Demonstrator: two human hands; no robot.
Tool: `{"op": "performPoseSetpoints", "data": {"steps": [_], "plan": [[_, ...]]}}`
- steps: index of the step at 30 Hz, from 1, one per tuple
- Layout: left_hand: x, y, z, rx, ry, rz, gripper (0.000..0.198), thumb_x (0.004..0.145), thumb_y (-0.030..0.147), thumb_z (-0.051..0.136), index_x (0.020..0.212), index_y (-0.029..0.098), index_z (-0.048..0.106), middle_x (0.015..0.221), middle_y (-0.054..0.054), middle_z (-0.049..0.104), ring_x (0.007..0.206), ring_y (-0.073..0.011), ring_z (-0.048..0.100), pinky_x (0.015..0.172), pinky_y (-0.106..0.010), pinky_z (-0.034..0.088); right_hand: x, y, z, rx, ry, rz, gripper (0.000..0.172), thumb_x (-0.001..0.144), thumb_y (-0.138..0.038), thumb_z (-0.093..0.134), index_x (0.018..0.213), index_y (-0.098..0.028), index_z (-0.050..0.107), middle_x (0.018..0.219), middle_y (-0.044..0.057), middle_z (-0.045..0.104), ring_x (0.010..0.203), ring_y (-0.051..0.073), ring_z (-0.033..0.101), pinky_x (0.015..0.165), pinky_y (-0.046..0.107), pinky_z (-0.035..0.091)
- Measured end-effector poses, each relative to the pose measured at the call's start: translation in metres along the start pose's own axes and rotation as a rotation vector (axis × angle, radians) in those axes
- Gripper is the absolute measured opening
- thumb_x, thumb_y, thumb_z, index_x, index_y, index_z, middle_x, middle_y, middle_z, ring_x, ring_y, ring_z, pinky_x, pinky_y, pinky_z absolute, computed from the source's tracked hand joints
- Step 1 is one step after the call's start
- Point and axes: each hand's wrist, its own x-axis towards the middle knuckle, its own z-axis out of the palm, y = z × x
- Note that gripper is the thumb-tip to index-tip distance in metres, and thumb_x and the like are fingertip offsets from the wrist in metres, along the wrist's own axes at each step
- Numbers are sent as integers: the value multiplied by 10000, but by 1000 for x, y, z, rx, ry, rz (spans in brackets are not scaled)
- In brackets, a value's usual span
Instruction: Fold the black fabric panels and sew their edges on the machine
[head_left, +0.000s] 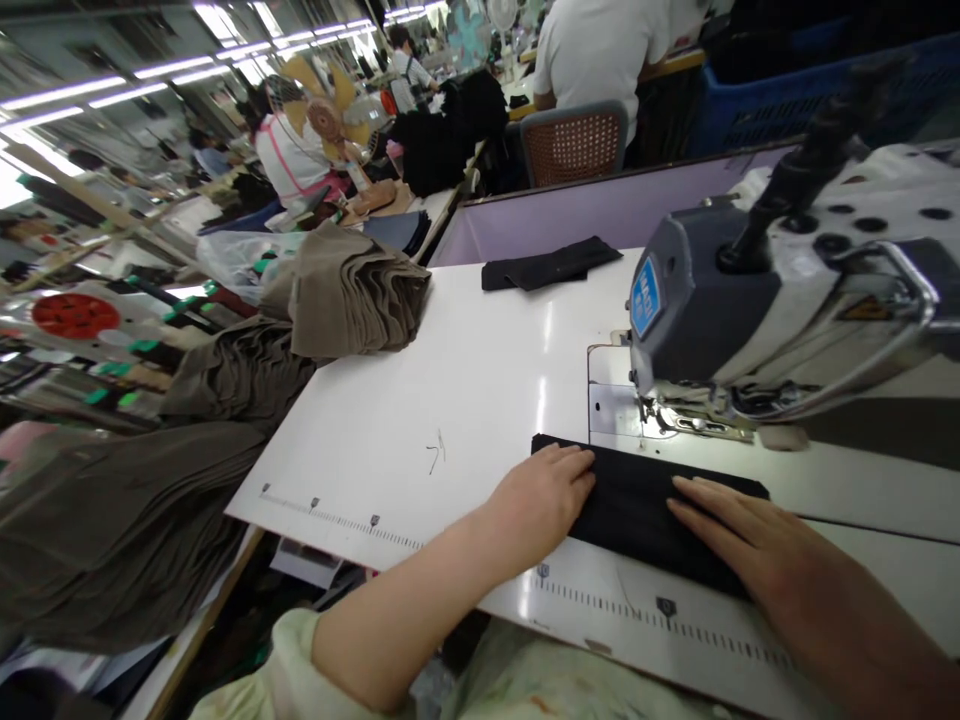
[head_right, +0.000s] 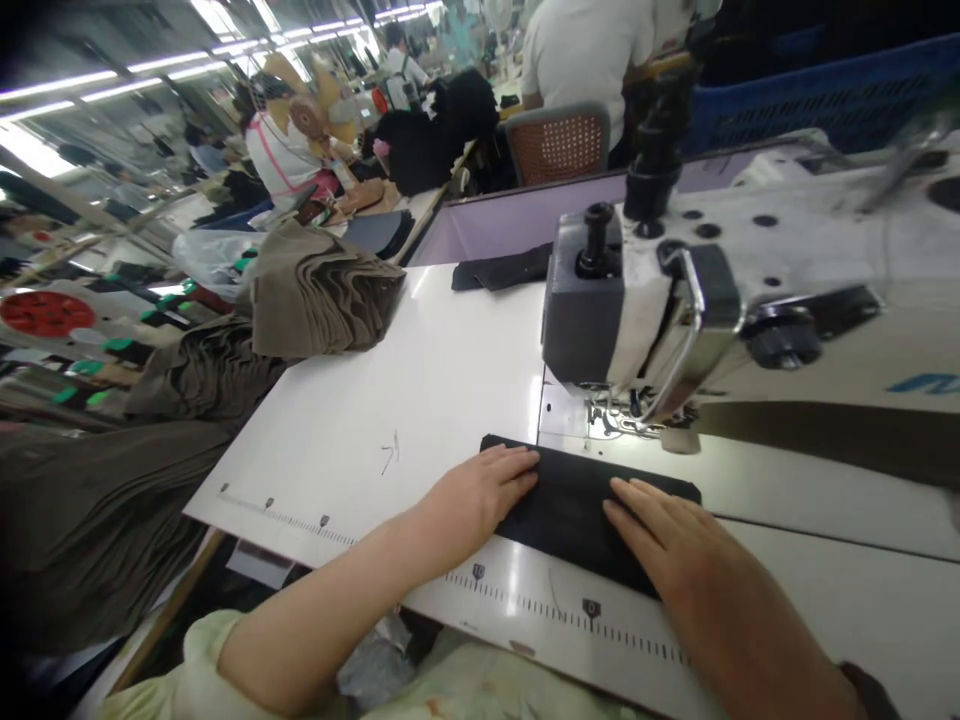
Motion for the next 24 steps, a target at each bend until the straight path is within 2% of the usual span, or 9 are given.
{"op": "performPoseSetpoints", "data": {"steps": [3,6,8,10,12,14,17,20,24], "plan": [[12,15,-3,26,-36,-125,294,910,270,479,1130,90,554,989,-130,618,925,-255,593,806,-392,490,8,-10,3,-139,-7,-136,385,899,-193,286,979,-156,661,1012,109,642,890,224,583,742,371,481],[19,31,4,59,4,-210,508,866,480,517,1151,60,538,1027,-164,594,989,-315,560,861,-467,459,12,-21,5,-214,-34,-109,359,892,-329,398,1054,-118,639,901,131,617,806,252,562,703,419,485],[19,35,14,63,49,-196,530,882,472,490,1170,28,516,1180,-202,541,1135,-325,491,970,-465,396,11,-28,11,-234,-33,-88,381,882,-348,426,1125,-120,611,916,141,598,839,271,555,748,459,475],[17,34,25,51,92,-165,510,917,424,439,1215,12,473,1294,-215,473,1250,-308,402,1037,-443,344,7,-32,18,-232,-5,-59,387,891,-329,408,1145,-104,595,1019,177,582,980,306,535,849,501,435],[14,31,35,19,118,-148,493,940,392,390,1249,11,435,1330,-218,448,1294,-293,358,1055,-441,332,2,-33,27,-205,17,-39,398,906,-308,373,1175,-87,566,1183,205,533,1146,325,463,933,524,377],[11,28,41,-27,142,-150,494,944,385,378,1270,16,408,1339,-224,440,1308,-293,340,1059,-461,330,-1,-33,32,-177,9,-31,412,916,-301,348,1216,-83,527,1299,195,474,1232,317,400,970,534,342],[11,26,42,-96,166,-158,497,934,383,408,1278,25,395,1336,-227,445,1308,-293,344,1062,-482,327,-3,-32,34,-183,-25,-22,421,921,-311,335,1253,-103,490,1347,168,447,1259,303,381,985,581,294],[14,26,37,-126,138,-174,537,918,406,444,1294,28,383,1358,-214,428,1308,-287,346,1081,-465,305,-2,-31,32,-214,-34,-20,421,927,-325,322,1251,-111,484,1359,162,438,1259,307,381,977,630,254],[11,13,33,-60,60,-246,765,848,577,480,1350,23,316,1446,-225,286,1353,-344,233,1084,-508,261,-1,-31,31,-226,-42,-28,426,928,-337,328,1255,-110,477,1377,158,417,1267,303,367,980,628,245]]}}
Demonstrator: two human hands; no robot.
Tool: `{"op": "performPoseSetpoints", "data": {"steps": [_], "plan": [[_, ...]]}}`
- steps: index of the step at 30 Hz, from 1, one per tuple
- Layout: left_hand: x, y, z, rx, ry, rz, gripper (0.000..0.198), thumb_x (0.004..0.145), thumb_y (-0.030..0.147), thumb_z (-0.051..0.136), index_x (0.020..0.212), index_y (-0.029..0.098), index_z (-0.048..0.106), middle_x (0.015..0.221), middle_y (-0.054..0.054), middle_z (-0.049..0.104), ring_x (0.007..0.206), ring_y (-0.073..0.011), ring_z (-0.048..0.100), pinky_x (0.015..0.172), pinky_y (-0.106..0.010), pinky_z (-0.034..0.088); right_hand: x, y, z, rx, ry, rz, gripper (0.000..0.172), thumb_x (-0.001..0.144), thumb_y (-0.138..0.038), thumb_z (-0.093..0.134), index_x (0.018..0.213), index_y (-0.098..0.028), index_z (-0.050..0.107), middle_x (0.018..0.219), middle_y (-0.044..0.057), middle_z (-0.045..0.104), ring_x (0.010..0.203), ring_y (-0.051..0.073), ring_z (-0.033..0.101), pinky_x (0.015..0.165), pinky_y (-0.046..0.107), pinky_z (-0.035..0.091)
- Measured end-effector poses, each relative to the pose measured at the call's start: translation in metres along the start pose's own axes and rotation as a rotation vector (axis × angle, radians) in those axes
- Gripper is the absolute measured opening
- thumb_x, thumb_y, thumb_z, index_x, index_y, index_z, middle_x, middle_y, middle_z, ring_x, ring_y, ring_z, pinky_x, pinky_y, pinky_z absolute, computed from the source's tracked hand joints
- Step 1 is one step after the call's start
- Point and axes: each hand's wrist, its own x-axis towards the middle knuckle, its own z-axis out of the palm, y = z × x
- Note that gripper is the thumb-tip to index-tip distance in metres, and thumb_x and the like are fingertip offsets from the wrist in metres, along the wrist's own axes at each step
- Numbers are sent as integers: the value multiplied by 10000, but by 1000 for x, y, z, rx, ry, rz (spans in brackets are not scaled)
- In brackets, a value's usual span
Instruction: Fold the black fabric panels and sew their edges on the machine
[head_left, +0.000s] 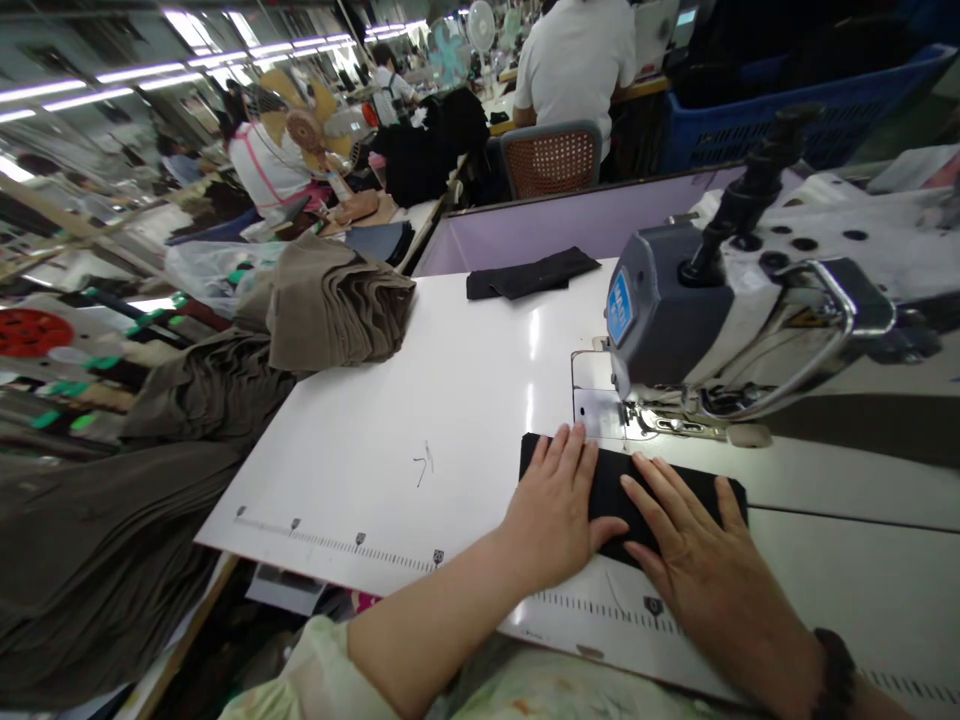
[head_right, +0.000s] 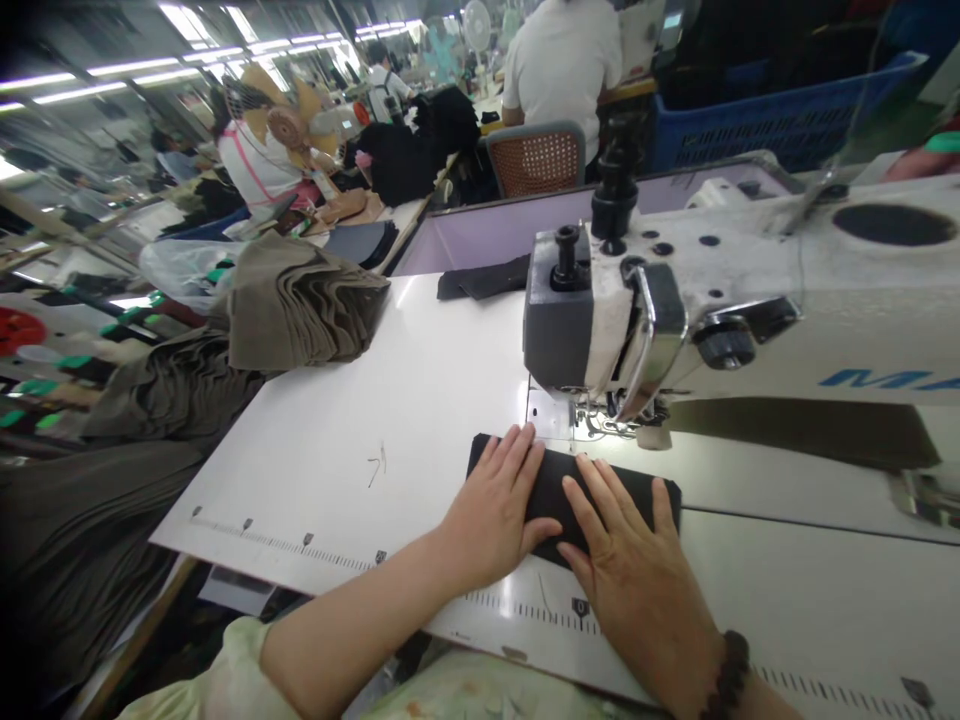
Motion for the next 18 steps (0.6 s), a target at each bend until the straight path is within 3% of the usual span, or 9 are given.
{"op": "performPoseSetpoints", "data": {"steps": [3,6,8,11,14,18], "plan": [[-6,-23,-3,101,-33,-56,879,803,644,492,1363,0,281,1452,-258,237,1357,-375,198,1070,-548,248,0,0,-1,-1,-16,10,429,925,-333,332,1265,-109,471,1392,156,397,1275,294,357,1002,614,223],[-14,-41,-7,208,18,-141,849,798,612,535,1339,-4,316,1428,-280,276,1334,-409,238,1038,-576,272,1,0,-1,-1,-26,20,426,926,-320,329,1269,-110,470,1403,153,383,1275,286,353,1014,599,213],[-21,-38,-12,255,88,-176,754,814,520,582,1326,18,347,1404,-275,326,1298,-411,313,1010,-570,312,1,-1,-1,-4,-22,18,425,928,-318,331,1268,-104,470,1399,157,387,1270,289,354,1008,606,215],[-27,-16,-20,202,79,-24,488,886,323,544,1307,116,412,1305,-184,485,1141,-307,507,919,-452,437,1,-2,-2,-3,-1,14,416,928,-308,334,1255,-98,481,1379,179,401,1255,307,366,979,622,248],[-21,-2,-25,113,-23,62,429,890,436,505,1205,145,522,1159,-123,591,1004,-271,567,825,-406,486,3,2,-7,35,31,36,408,920,-335,356,1206,-99,528,1333,204,433,1210,322,409,929,573,350],[10,-20,-27,147,-16,2,605,878,587,407,1210,94,520,1246,-148,544,1148,-282,497,993,-455,377,16,23,-19,99,44,-62,378,914,-342,388,1088,-82,599,1133,174,578,1006,255,543,799,407,483]]}}
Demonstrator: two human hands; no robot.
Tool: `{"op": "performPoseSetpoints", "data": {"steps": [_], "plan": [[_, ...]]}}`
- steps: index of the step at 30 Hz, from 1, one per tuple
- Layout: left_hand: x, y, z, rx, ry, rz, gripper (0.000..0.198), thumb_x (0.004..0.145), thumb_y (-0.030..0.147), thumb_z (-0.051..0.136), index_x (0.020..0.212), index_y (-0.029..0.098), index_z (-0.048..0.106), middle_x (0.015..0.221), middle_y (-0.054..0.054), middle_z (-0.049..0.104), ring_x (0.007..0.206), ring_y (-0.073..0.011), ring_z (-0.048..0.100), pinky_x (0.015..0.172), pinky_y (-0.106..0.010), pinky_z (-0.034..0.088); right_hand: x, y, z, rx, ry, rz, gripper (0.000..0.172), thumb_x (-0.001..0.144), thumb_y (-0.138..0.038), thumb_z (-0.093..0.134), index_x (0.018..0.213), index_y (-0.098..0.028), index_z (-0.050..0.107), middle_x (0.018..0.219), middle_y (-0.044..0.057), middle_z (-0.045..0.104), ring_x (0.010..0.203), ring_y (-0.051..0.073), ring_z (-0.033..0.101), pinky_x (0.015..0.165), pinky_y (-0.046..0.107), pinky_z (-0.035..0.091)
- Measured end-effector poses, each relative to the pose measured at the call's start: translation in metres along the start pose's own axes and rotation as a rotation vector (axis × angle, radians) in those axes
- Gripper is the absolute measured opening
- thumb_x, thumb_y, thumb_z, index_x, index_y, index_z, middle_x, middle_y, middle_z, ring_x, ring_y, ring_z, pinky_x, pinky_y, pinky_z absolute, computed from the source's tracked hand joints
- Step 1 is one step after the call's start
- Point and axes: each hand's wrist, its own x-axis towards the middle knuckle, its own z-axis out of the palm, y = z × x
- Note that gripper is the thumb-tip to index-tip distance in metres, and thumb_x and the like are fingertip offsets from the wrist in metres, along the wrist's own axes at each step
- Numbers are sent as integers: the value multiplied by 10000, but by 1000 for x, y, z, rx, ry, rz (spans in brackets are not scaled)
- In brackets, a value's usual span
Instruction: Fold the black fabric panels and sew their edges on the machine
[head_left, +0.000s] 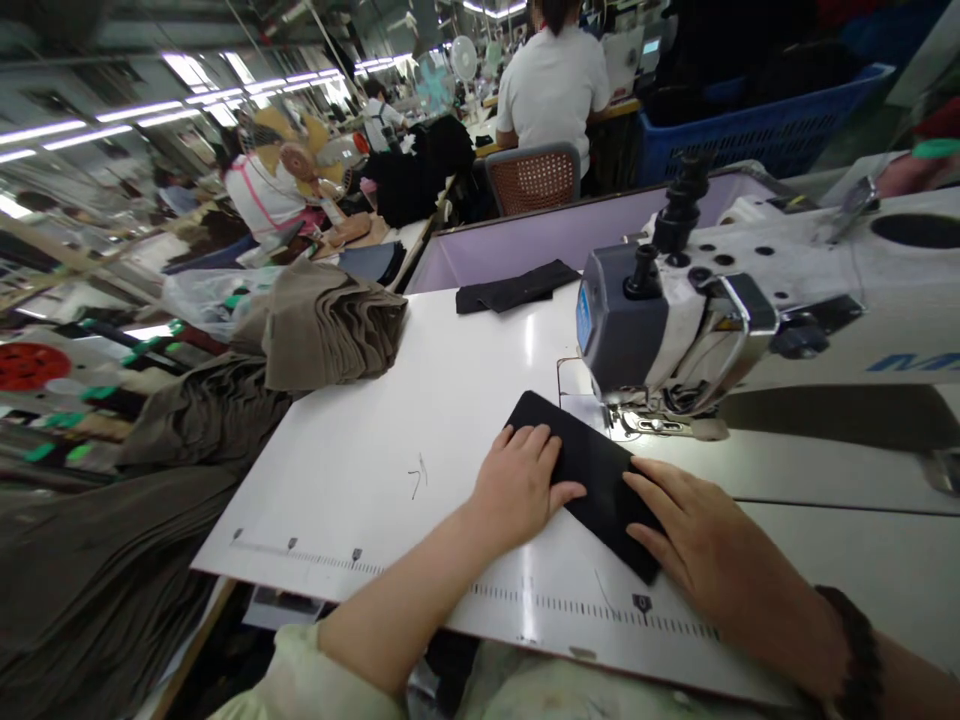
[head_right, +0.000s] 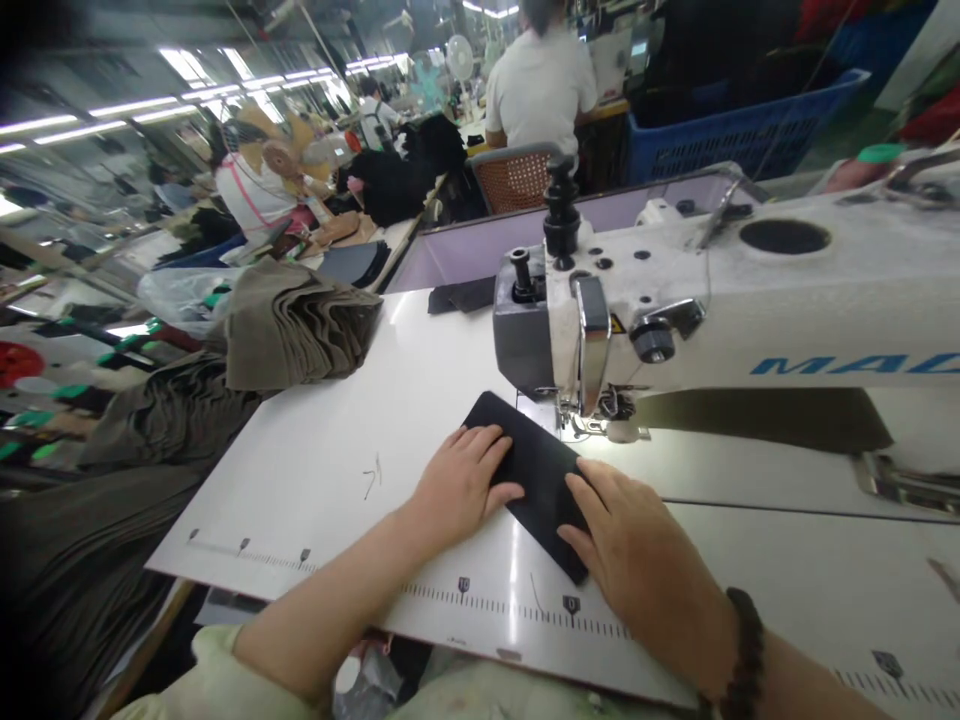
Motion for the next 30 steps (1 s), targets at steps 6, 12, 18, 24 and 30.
{"op": "performPoseSetpoints", "data": {"steps": [6,12,18,24,30], "plan": [[53,-23,0,84,-57,92,620,869,517,500,1285,60,444,1344,-185,450,1285,-327,356,1049,-529,278,30,39,-6,30,-63,-331,283,910,-244,413,1006,-121,649,1032,99,643,883,199,588,745,346,507],[57,-3,0,-56,12,252,325,893,303,533,1149,104,549,1189,-137,548,1107,-264,510,958,-395,409,31,45,2,49,18,-270,315,934,-219,360,1002,-119,651,1024,117,636,917,185,600,758,317,504],[56,-2,15,-134,80,200,463,878,435,524,1171,77,520,1206,-184,532,1193,-317,448,1001,-476,365,29,48,5,16,6,-201,346,945,-238,335,1030,-138,655,925,107,654,810,164,624,661,269,503],[60,-3,18,-132,77,168,432,890,440,501,1136,88,545,1213,-179,529,1212,-328,431,983,-475,386,29,51,12,-20,45,-169,339,930,-221,357,1052,-126,659,969,142,652,796,184,624,671,294,500],[62,-4,17,-117,69,168,420,890,440,502,1123,94,554,1197,-172,534,1214,-326,427,973,-466,400,27,52,15,7,32,-135,313,911,-225,403,1085,-131,645,952,129,652,825,202,616,697,317,510]]}}
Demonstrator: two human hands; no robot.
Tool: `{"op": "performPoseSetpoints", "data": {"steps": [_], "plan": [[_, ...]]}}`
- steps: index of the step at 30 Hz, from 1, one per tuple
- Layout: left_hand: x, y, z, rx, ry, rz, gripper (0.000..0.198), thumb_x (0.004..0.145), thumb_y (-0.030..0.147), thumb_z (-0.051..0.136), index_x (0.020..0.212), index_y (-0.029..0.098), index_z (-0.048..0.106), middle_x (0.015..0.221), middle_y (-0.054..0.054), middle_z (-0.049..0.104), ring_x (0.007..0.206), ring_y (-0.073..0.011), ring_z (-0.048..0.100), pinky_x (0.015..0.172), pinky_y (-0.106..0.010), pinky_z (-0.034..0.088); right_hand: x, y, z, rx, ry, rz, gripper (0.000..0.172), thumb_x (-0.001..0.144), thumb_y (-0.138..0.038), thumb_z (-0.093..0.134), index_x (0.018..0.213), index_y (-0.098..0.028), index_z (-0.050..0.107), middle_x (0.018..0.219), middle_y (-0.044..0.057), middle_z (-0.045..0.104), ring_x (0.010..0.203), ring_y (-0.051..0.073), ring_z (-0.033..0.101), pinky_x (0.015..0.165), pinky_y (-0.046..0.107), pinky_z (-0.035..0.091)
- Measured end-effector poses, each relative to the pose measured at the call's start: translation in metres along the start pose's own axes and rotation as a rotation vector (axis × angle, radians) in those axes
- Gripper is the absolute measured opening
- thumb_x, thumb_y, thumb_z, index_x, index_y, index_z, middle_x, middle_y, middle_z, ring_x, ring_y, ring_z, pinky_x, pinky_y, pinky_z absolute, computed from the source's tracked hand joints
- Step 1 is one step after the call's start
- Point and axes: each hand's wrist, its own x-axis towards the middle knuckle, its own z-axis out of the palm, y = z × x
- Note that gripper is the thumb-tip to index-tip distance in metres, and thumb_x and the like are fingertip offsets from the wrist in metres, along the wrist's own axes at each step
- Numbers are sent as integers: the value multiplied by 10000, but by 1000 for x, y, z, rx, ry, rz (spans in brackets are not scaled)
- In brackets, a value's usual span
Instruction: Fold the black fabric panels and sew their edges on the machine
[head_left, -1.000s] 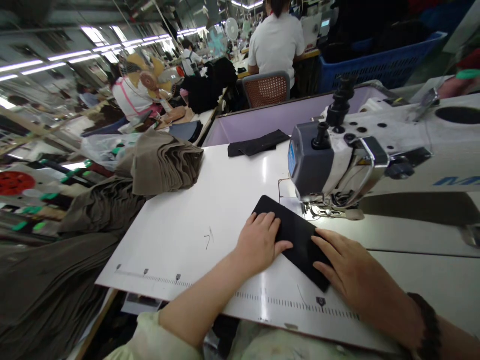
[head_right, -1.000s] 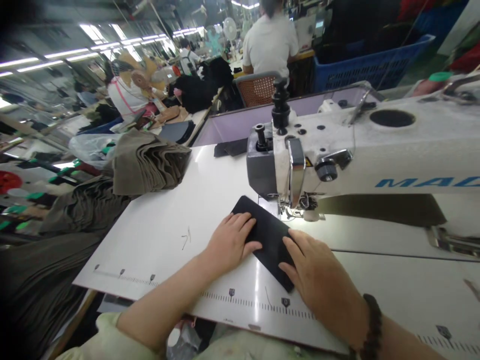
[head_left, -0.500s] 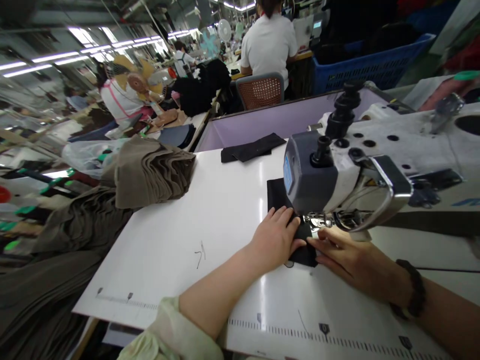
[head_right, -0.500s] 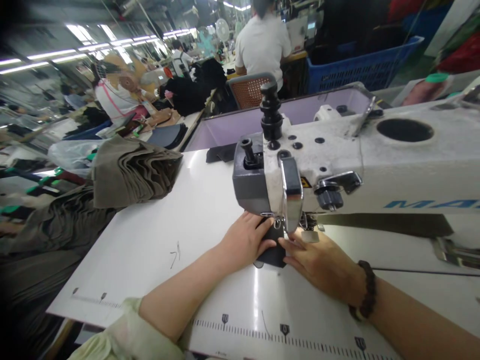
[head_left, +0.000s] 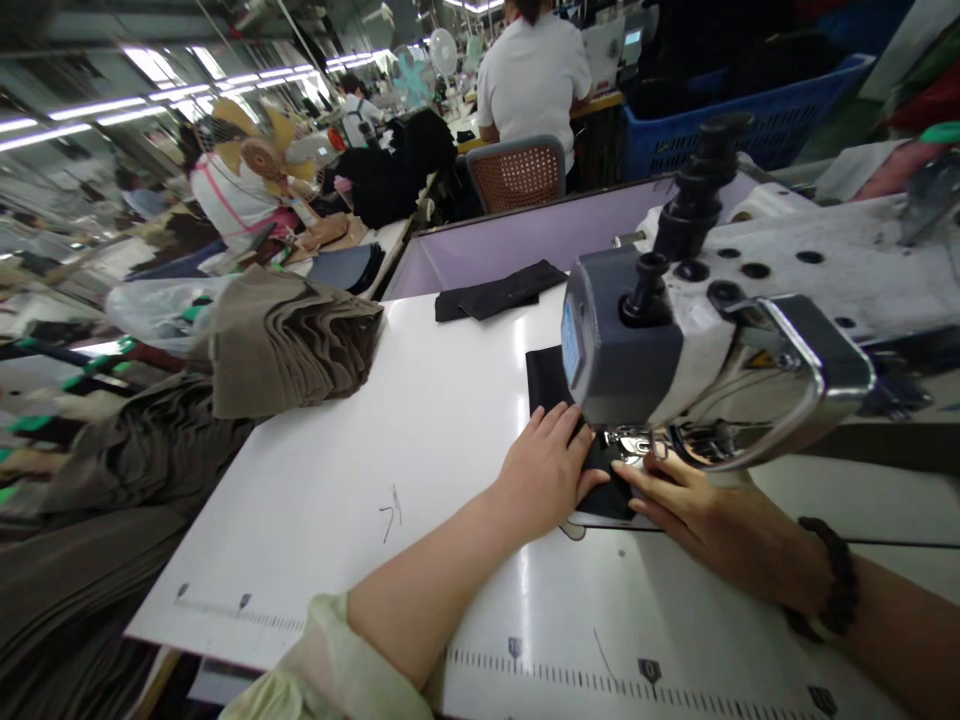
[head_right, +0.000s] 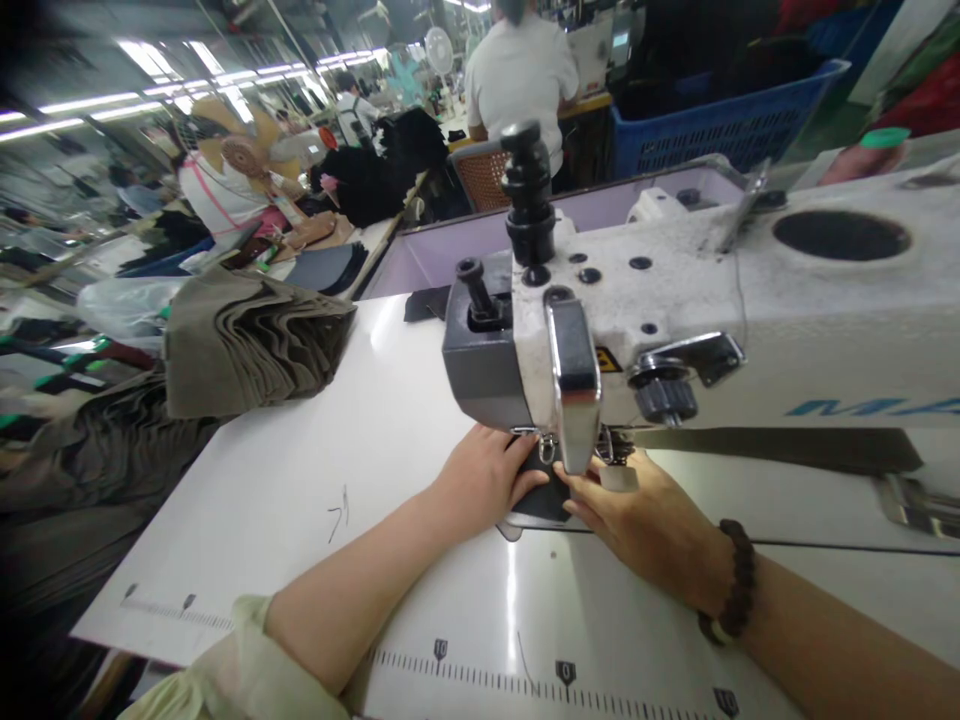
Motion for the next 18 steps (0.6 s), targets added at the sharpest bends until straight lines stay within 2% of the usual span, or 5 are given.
{"op": "performPoseSetpoints", "data": {"steps": [10,18], "plan": [[3,-3,0,9,19,4,398,881,444,521,1092,109,565,1172,-163,545,1206,-314,440,973,-460,409,-5,1,7,3,-12,32,313,913,-255,418,1132,-155,618,999,112,647,896,207,599,702,313,507],[5,-5,-1,-2,22,13,376,878,432,531,1074,114,573,1158,-155,556,1196,-312,448,962,-463,418,1,0,3,-45,1,13,310,914,-250,411,1108,-146,628,998,129,652,879,223,617,679,337,512]]}}
